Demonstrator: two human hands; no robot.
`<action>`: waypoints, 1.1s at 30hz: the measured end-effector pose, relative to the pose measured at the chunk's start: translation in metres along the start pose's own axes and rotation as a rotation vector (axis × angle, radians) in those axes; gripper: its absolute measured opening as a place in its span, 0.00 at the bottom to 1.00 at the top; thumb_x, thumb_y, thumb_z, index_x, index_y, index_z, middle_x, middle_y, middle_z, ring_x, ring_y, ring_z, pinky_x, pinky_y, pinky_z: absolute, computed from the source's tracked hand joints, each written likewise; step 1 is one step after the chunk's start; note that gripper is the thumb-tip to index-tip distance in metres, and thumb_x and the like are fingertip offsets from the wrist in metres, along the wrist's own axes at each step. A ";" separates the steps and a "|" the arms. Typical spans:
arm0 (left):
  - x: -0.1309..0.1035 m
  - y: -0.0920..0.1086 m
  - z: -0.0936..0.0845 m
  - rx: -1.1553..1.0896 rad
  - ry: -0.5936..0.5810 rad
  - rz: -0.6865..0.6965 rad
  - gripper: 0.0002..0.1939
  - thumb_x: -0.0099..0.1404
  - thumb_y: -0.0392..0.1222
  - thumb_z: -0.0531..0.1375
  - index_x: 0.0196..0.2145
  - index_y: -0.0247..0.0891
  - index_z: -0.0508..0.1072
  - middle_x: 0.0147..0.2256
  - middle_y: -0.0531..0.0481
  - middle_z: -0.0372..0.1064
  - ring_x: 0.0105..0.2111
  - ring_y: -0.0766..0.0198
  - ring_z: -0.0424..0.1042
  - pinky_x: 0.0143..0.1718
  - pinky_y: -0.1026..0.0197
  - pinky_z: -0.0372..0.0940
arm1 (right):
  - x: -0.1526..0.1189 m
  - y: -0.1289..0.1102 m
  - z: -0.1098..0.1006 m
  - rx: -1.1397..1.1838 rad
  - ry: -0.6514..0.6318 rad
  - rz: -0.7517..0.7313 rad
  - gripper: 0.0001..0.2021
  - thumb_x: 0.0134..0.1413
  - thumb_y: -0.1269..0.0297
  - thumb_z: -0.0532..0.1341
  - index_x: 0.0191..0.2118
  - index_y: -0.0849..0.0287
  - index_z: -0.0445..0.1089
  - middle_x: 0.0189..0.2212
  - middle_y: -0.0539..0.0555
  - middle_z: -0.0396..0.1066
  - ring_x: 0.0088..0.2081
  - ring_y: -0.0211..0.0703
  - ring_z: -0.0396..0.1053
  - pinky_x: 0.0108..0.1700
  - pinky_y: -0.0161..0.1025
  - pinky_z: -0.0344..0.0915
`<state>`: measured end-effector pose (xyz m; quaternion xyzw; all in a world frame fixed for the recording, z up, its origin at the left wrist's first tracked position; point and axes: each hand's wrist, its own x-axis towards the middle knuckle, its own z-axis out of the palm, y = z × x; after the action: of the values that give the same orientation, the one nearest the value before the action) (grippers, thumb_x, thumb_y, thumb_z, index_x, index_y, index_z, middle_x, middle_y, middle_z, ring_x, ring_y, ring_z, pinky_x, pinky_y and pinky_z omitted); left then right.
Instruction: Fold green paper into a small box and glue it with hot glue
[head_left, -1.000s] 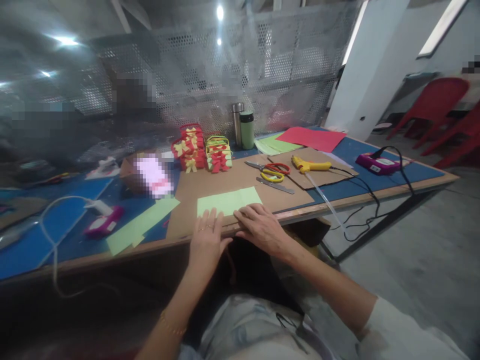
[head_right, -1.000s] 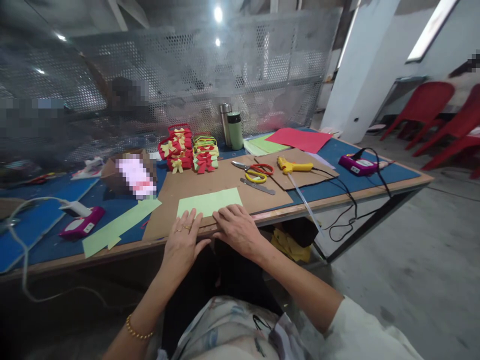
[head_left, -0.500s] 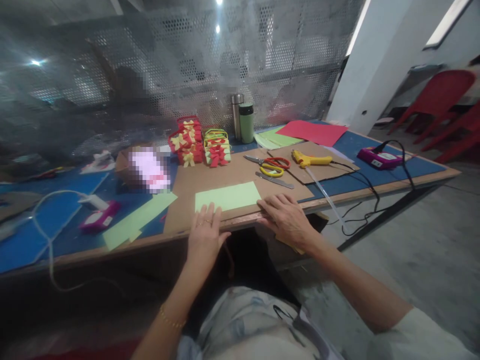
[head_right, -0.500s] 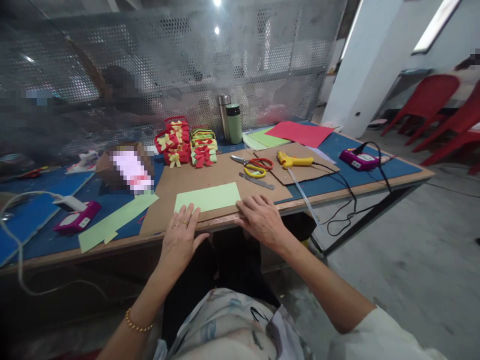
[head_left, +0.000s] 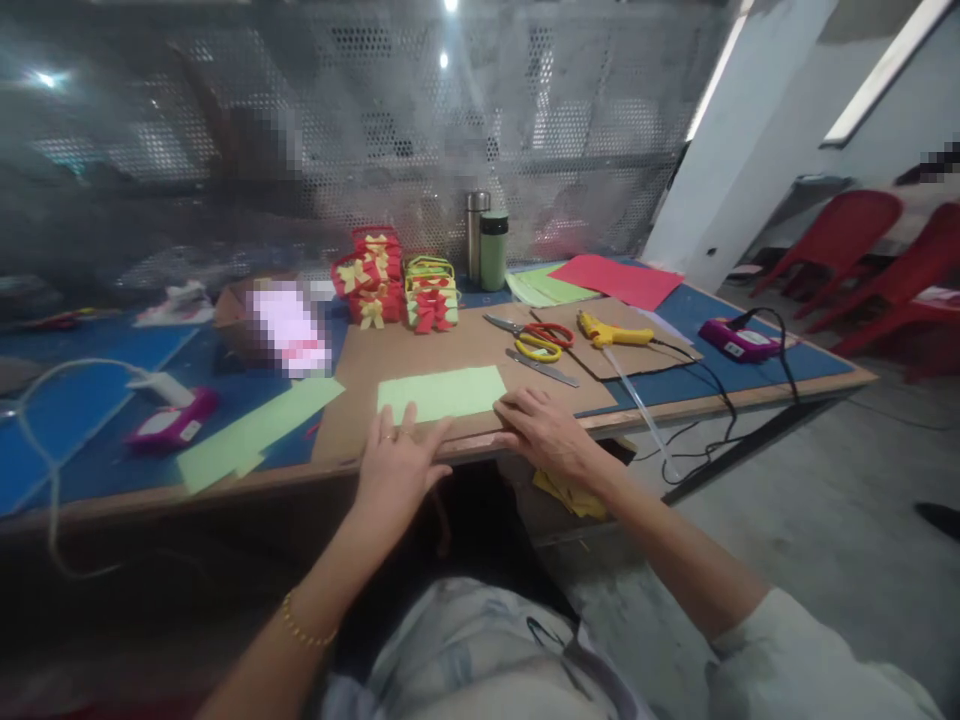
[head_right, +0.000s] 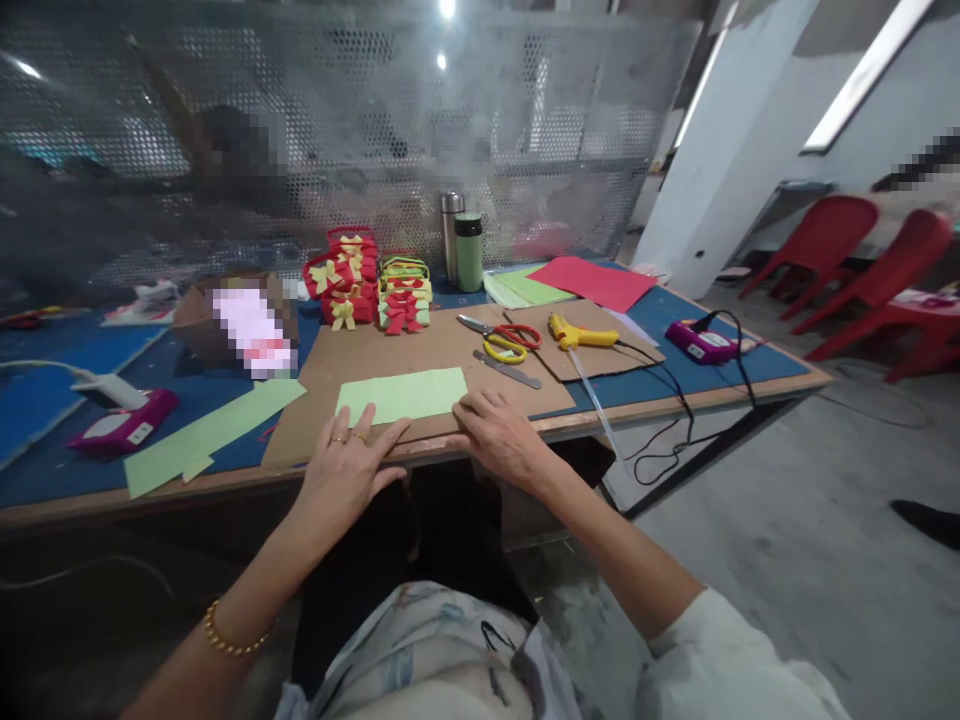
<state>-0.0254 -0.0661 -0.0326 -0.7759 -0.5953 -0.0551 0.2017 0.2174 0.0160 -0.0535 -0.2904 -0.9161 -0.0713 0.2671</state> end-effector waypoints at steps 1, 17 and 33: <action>0.002 0.000 -0.002 -0.016 0.017 -0.008 0.32 0.60 0.48 0.71 0.62 0.48 0.73 0.62 0.30 0.68 0.63 0.31 0.66 0.62 0.36 0.59 | 0.000 -0.004 0.002 0.000 -0.008 0.014 0.11 0.68 0.58 0.60 0.49 0.60 0.71 0.44 0.61 0.72 0.44 0.53 0.65 0.48 0.47 0.63; 0.013 0.019 0.018 -0.223 0.135 0.111 0.28 0.64 0.50 0.68 0.59 0.43 0.72 0.49 0.40 0.72 0.50 0.48 0.69 0.52 0.50 0.60 | -0.002 -0.006 -0.001 0.206 -0.002 0.059 0.07 0.64 0.66 0.64 0.46 0.56 0.75 0.38 0.57 0.71 0.41 0.50 0.67 0.43 0.46 0.64; 0.005 0.025 0.024 -0.351 0.273 0.025 0.19 0.66 0.48 0.66 0.53 0.41 0.78 0.50 0.38 0.73 0.51 0.46 0.67 0.52 0.46 0.60 | -0.005 -0.016 -0.011 0.095 0.024 -0.029 0.07 0.68 0.68 0.60 0.45 0.56 0.75 0.36 0.57 0.70 0.37 0.47 0.65 0.38 0.45 0.60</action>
<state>-0.0044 -0.0578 -0.0586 -0.7918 -0.5340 -0.2597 0.1430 0.2166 -0.0032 -0.0469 -0.2634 -0.9192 -0.0352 0.2905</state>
